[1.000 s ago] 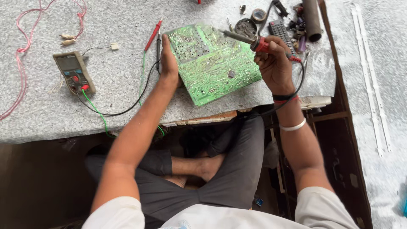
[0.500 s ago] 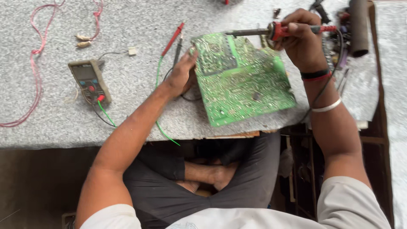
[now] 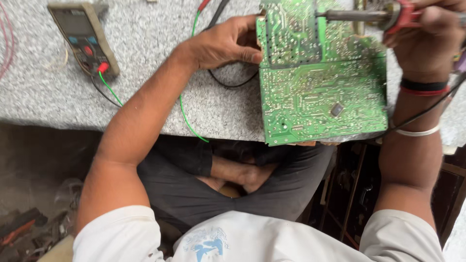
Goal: The person sits at a workbench repairing a large green circuit board. They probe and scrape components with a red-handled screwdriver, reposition and flip the board, work with a multimeter connected by leads, and near the end use a soldering iron on the board's solder joints.
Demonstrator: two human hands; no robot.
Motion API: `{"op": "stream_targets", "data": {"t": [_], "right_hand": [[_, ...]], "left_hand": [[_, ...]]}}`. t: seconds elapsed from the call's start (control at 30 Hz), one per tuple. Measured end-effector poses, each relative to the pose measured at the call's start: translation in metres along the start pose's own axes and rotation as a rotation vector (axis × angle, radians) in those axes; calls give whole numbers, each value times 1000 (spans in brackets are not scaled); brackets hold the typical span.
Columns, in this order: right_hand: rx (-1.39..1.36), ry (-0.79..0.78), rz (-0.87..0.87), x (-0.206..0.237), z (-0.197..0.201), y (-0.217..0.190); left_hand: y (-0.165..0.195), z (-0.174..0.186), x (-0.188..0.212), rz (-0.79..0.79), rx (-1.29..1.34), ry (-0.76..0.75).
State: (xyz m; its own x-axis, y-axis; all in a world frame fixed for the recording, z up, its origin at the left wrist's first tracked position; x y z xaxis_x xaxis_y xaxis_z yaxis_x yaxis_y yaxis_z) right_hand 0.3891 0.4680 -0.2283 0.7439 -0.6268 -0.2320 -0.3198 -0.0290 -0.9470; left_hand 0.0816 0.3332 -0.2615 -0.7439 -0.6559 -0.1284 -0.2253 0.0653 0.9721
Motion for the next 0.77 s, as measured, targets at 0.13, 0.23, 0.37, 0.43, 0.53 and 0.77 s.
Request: {"op": "stream_targets", "data": {"t": [0.13, 0.23, 0.37, 0.43, 0.53, 0.77], "right_hand": [[-69, -56, -129, 18, 25, 33], [16, -158, -118, 18, 26, 46], [124, -213, -204, 22, 18, 53], [141, -234, -221, 19, 13, 53], [187, -287, -226, 16, 9, 54], [268, -254, -201, 9, -3, 24]], "left_hand": [[-20, 10, 9, 26, -33, 42], [-28, 11, 12, 31, -23, 44], [-28, 11, 12, -13, -20, 24], [-30, 10, 14, -2, -7, 34], [-33, 12, 15, 28, 4, 49], [-36, 16, 12, 67, -37, 50]]}}
Point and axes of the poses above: each hand's wrist, its own x-axis away from the middle knuckle, its own z-axis out of the back of the hand, y = z × x, the point moved 7 cm from there along -x, towards the middle knuckle, and after that the axes turned 12 degrees about -y, right-handed, at the moved point
